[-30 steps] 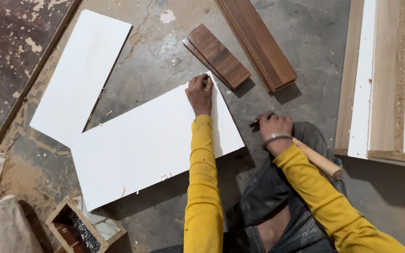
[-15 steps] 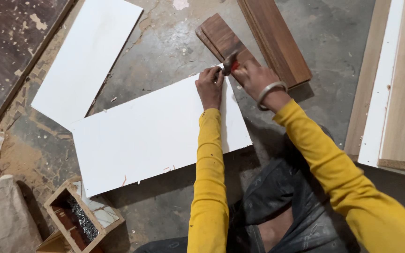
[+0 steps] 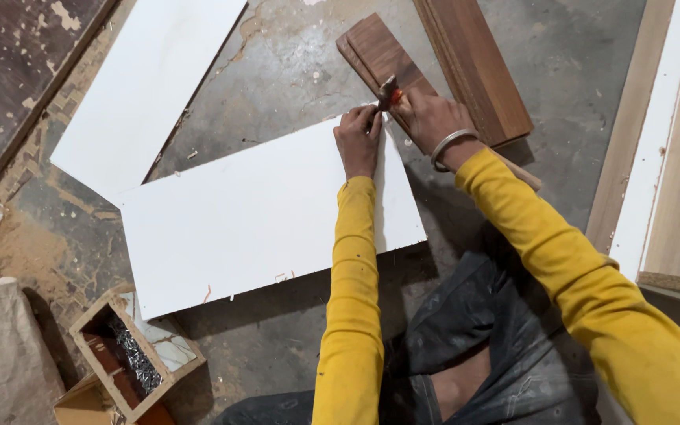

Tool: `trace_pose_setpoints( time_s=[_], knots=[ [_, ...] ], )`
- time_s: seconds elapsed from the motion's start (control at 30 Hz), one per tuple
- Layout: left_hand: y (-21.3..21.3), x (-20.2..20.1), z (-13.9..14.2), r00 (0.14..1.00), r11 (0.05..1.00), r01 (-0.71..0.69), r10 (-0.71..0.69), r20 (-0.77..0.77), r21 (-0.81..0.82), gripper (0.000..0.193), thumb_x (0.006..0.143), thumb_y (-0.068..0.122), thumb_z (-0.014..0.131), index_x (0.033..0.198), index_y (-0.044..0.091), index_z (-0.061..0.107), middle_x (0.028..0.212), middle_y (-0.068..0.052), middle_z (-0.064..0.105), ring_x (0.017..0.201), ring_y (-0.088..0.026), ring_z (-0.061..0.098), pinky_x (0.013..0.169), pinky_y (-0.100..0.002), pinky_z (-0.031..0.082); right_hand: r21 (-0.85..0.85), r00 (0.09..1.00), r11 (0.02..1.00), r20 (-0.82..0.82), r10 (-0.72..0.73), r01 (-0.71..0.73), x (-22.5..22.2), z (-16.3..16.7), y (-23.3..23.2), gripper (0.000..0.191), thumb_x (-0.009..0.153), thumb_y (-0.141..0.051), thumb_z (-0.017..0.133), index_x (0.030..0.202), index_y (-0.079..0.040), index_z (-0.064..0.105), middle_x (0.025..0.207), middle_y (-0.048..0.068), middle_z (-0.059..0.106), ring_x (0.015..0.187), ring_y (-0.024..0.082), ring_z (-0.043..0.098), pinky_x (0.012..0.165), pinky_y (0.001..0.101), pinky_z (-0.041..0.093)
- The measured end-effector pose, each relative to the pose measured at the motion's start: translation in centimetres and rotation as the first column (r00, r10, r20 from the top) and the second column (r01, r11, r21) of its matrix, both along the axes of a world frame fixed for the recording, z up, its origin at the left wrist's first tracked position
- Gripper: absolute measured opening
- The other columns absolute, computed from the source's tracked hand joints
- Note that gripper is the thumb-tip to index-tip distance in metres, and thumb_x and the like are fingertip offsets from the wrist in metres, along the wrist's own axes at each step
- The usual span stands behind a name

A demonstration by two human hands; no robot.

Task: The person sits on the floor and uses a hammer to drive nails into white rectangular panels. They repeatedly pick up nails, position them on the panel edges, and strike them with the hammer. The person also flips the panels over to work on different sides.

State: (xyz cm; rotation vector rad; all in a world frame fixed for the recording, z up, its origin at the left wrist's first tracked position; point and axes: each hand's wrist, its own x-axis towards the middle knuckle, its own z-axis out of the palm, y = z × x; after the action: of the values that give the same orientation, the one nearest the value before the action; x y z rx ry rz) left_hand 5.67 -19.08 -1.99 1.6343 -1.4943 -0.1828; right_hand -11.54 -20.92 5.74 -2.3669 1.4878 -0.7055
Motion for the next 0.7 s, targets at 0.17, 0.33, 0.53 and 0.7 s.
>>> trace_pose_setpoints(
  time_s=[0.17,0.33,0.53,0.7],
  knots=[
    [0.1,0.0,0.3,0.999,0.999,0.012,-0.014,-0.029,-0.045,0.017,0.093,0.025,0.074,0.103,0.012,0.078,0.106,-0.004,0.075,0.099,-0.023,0.068,0.089,-0.038,0.045,-0.075,0.981,0.997,0.195,-0.015,0.030,-0.2,0.1,0.2,0.032,0.109,-0.036,0.058,0.105,-0.004,0.062,0.080,0.026,0.068,0.074,0.048,0.066,0.061,0.0554,0.051],
    [0.1,0.1,0.3,0.999,0.999,0.027,-0.027,-0.037,-0.023,0.017,0.093,0.022,0.073,0.106,0.011,0.077,0.106,-0.004,0.075,0.098,-0.024,0.068,0.088,-0.039,0.045,-0.041,0.988,0.998,0.149,-0.031,0.038,0.6,-0.3,0.8,0.034,0.109,-0.038,0.056,0.102,-0.005,0.063,0.083,0.025,0.069,0.078,0.046,0.068,0.064,0.0548,0.051],
    [-0.1,0.2,-0.3,0.999,0.998,0.026,-0.027,-0.028,-0.052,0.015,0.094,0.022,0.074,0.103,0.011,0.078,0.106,-0.004,0.075,0.099,-0.024,0.068,0.090,-0.039,0.045,-0.124,0.974,0.991,0.225,-0.018,0.047,0.8,0.9,1.7,0.037,0.106,-0.041,0.056,0.107,-0.005,0.065,0.081,0.025,0.069,0.075,0.045,0.068,0.060,0.0535,0.052],
    [-0.3,0.3,-0.7,0.999,0.999,0.025,-0.027,-0.029,-0.046,0.018,0.093,0.022,0.073,0.106,0.010,0.077,0.107,-0.004,0.075,0.102,-0.024,0.067,0.090,-0.039,0.045,-0.102,0.998,0.995,0.061,-0.013,0.020,0.8,1.4,1.8,0.030,0.111,-0.034,0.057,0.099,-0.006,0.061,0.080,0.022,0.069,0.072,0.042,0.069,0.061,0.0516,0.053]
  ],
)
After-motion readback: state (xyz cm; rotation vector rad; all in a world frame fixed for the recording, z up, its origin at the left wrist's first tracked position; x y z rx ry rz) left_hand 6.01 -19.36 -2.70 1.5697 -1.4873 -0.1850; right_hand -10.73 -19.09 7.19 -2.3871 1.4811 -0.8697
